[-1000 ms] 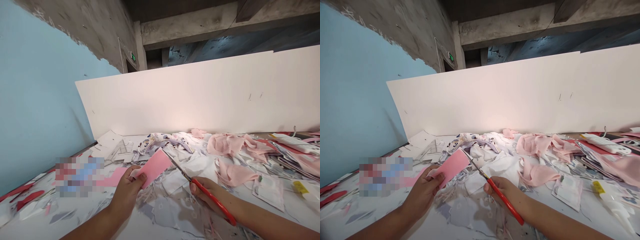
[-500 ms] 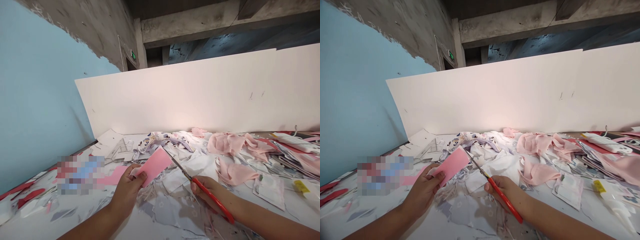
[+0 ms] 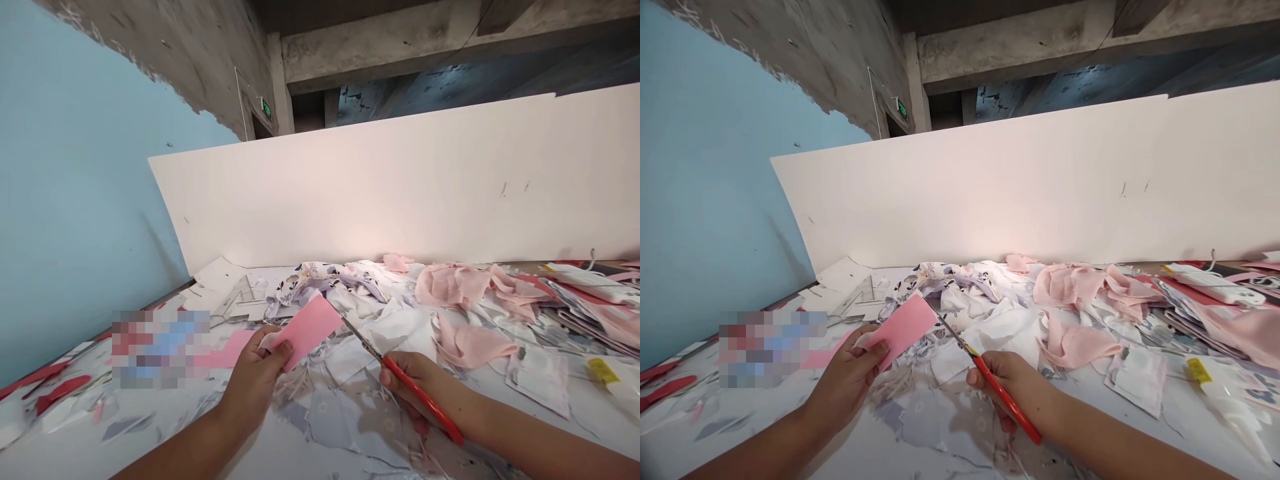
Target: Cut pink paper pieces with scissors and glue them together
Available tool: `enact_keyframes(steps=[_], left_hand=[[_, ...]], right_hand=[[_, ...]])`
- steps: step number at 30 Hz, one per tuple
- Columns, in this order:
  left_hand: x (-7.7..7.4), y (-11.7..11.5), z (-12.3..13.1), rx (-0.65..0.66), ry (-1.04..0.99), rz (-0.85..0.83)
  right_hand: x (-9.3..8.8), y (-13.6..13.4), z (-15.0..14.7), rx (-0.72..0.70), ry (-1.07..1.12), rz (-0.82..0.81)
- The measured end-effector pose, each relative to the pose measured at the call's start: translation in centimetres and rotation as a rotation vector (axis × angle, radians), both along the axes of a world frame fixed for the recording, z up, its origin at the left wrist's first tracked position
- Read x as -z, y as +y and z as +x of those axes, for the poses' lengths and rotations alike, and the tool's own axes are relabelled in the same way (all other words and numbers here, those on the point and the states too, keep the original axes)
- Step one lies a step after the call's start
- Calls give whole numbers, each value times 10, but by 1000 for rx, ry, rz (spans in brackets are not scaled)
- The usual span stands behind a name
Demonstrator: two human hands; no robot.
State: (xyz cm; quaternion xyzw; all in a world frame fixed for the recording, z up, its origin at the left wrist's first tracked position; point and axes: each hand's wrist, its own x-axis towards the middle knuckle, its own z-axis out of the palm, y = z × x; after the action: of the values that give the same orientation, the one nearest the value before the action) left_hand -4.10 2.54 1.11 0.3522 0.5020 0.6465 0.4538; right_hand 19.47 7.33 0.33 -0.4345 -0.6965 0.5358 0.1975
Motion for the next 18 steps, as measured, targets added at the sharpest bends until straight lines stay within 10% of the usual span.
enact_keyframes(steps=[18], left_hand=[[-1, 0, 0, -3, -45, 8]], right_hand=[[-28, -17, 13, -337, 87, 120]])
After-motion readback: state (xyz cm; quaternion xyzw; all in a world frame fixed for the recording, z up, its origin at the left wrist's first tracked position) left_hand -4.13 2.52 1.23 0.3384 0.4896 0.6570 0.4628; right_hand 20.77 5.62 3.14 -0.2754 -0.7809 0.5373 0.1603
